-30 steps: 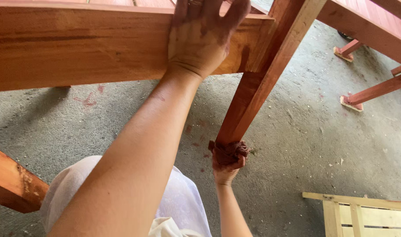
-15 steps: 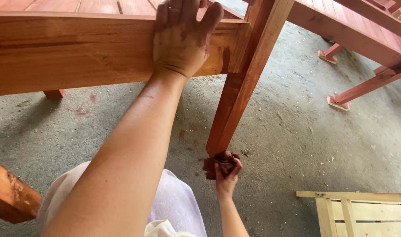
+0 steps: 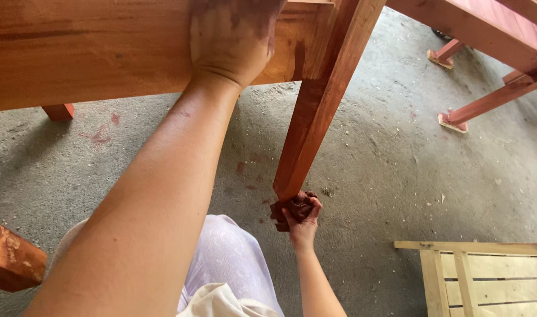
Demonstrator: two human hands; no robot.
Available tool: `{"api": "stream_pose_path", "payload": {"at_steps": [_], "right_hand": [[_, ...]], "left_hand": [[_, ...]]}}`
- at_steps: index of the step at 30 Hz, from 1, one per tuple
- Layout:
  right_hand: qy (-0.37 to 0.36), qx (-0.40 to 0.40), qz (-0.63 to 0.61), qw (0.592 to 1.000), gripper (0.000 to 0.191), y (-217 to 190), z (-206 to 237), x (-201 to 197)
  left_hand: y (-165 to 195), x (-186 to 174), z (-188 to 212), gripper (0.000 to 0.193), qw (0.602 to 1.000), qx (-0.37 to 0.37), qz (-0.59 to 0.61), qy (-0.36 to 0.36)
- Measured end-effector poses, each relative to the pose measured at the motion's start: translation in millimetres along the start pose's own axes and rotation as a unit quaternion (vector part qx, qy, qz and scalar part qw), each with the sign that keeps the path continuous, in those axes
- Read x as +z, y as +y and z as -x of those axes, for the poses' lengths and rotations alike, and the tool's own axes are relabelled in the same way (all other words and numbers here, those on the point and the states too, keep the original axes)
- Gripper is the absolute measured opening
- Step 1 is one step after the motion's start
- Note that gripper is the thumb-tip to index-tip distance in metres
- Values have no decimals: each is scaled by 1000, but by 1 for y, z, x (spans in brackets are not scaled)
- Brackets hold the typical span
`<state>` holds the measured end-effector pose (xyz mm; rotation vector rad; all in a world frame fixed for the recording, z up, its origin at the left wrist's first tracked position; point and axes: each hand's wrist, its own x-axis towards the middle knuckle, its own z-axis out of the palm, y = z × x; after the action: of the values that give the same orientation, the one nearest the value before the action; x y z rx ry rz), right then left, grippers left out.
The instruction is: The person applies a reddish wood stain to wooden chairs using a cloth, wiping the stain across the seat slats, legs, armrests, and backrest rails. They hold each chair steady with one hand while rubbing the stain into the wood surfaces, working over different parts of the chair in turn.
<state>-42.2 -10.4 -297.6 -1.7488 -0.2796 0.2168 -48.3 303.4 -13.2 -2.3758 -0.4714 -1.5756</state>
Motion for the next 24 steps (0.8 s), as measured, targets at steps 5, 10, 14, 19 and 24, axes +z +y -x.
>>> {"api": "stream_pose_path", "payload": {"at_steps": [5, 10, 14, 19, 24], "right_hand": [[29, -59, -3, 998, 65, -13, 8, -29], [103, -316, 26, 943, 76, -91, 1, -24], [150, -498, 52, 852, 82, -162, -44, 27], [243, -467, 312, 791, 75, -199, -83, 52], [246, -544, 306, 742, 67, -243, -111, 52]], "left_hand": [[1, -18, -15, 52, 998, 22, -13, 56], [2, -31, -22, 47, 998, 16, 57, 16], [3, -29, -25, 38, 998, 16, 61, 30], [6, -26, -25, 28, 997, 5, 76, 21], [7, -26, -26, 23, 995, -15, 97, -24]]}}
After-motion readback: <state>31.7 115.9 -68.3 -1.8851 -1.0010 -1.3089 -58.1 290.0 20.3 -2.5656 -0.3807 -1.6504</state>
